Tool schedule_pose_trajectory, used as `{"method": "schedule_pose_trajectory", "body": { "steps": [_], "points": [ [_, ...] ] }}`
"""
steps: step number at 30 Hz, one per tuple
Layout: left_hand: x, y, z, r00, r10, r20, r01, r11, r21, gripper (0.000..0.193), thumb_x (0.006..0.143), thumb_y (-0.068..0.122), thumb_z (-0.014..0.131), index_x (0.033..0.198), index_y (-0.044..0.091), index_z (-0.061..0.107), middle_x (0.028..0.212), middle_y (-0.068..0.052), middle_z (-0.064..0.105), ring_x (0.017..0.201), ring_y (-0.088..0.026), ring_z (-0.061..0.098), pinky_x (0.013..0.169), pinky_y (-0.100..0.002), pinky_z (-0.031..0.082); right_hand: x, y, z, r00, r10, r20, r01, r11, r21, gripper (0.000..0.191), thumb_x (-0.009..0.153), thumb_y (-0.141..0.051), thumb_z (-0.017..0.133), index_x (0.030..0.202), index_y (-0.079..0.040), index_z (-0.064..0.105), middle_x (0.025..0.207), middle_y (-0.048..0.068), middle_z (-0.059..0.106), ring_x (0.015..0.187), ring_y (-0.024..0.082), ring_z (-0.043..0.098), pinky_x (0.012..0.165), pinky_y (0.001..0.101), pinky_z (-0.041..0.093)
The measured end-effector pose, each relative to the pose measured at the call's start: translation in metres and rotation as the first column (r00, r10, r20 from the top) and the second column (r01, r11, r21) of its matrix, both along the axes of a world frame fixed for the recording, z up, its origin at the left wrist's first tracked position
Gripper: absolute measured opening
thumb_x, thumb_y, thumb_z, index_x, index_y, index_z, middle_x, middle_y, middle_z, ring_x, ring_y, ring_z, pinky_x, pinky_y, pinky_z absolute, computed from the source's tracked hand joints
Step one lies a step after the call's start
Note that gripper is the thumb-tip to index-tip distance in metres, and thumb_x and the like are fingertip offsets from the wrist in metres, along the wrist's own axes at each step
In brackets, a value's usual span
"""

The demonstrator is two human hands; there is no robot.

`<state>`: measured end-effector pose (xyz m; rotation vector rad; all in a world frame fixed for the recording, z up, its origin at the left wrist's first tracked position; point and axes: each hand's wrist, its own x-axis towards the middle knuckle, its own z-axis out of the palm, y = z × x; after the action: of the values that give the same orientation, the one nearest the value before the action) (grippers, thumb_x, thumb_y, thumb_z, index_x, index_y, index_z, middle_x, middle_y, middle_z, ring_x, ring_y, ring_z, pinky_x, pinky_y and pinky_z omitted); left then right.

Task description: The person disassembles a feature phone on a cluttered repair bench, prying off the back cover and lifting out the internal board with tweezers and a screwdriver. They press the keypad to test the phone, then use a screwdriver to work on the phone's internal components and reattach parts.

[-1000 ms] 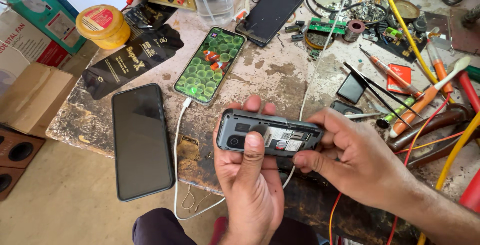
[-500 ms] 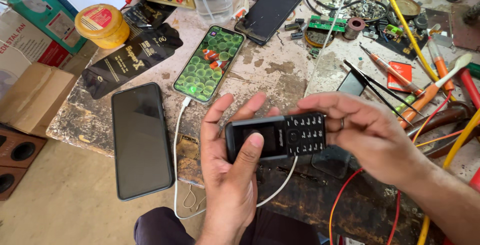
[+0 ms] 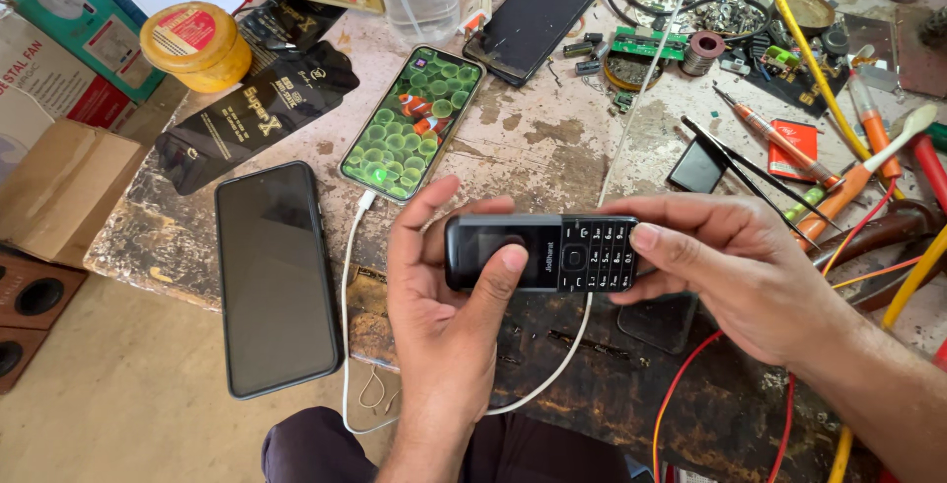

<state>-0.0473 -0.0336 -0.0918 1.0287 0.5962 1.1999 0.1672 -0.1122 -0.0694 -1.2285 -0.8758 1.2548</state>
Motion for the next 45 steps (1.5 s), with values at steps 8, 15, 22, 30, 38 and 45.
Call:
{"method": "schedule_pose_trajectory", "body": {
  "steps": [8,15,22,30,38,45],
  "points": [
    [0.029,0.016,0.005,0.978,0.028,0.209,-0.027,1.000,-0.011,0.068,0.096,0.000,0.068,0.153,0.010,0.032,0.138,-0.014,0.058,0.123,-0.017,0.059,0.105,-0.033,0.051,0.002,0.004,-0.005,0.990,-0.106,0.090,0.123,0.970,-0.210,0.032,0.092,-0.007,0.065,0.117,0.011,0.073,0.097,0.018,0.078,0.073,0.019,0.075,0.070,0.0315,0.064],
    [0.024,0.011,-0.001,0.964,-0.109,0.242,0.116,0.993,-0.012,0.059,0.099,-0.006,0.060,0.153,0.005,0.040,0.135,-0.012,0.058,0.118,-0.016,0.060,0.104,-0.032,0.051,-0.001,0.006,-0.006,0.997,-0.065,0.037,0.072,0.976,-0.207,0.039,0.088,-0.008,0.066,0.125,0.007,0.068,0.103,0.014,0.078,0.081,0.017,0.075,0.077,0.0328,0.063],
    [0.022,0.011,0.000,0.962,-0.163,0.217,0.166,0.986,0.007,0.060,0.099,-0.006,0.060,0.155,0.004,0.039,0.135,-0.013,0.059,0.115,-0.015,0.063,0.103,-0.032,0.053,-0.002,0.002,-0.009,0.999,-0.004,0.036,0.010,0.986,-0.169,0.041,0.086,-0.002,0.068,0.125,0.008,0.065,0.106,0.011,0.075,0.088,0.014,0.072,0.080,0.0342,0.062],
    [0.021,0.011,0.001,0.952,-0.176,0.249,0.178,0.984,0.012,0.061,0.099,-0.008,0.059,0.155,0.003,0.038,0.138,-0.013,0.058,0.117,-0.016,0.063,0.104,-0.033,0.053,-0.008,0.001,-0.004,0.997,-0.009,0.079,0.020,0.988,-0.151,0.046,0.083,0.003,0.069,0.128,0.006,0.063,0.107,0.009,0.075,0.089,0.013,0.071,0.080,0.0296,0.060],
    [0.021,0.008,-0.003,0.947,-0.185,0.261,0.181,0.983,0.039,0.062,0.099,-0.010,0.060,0.155,0.003,0.038,0.137,-0.013,0.058,0.116,-0.014,0.064,0.104,-0.031,0.054,-0.015,-0.003,-0.005,0.992,0.089,0.087,-0.088,0.996,-0.007,0.051,0.085,0.002,0.074,0.128,0.000,0.047,0.112,0.008,0.069,0.097,0.012,0.070,0.087,0.0296,0.060],
    [0.020,0.008,-0.003,0.942,-0.174,0.286,0.169,0.985,0.042,0.061,0.100,-0.008,0.063,0.155,0.003,0.039,0.136,-0.013,0.060,0.116,-0.015,0.066,0.102,-0.031,0.055,-0.010,-0.005,-0.005,0.977,0.142,0.162,-0.145,0.989,0.004,0.050,0.093,-0.005,0.070,0.137,0.002,0.048,0.113,0.011,0.071,0.099,0.015,0.073,0.087,0.0310,0.061]
  ]
}}
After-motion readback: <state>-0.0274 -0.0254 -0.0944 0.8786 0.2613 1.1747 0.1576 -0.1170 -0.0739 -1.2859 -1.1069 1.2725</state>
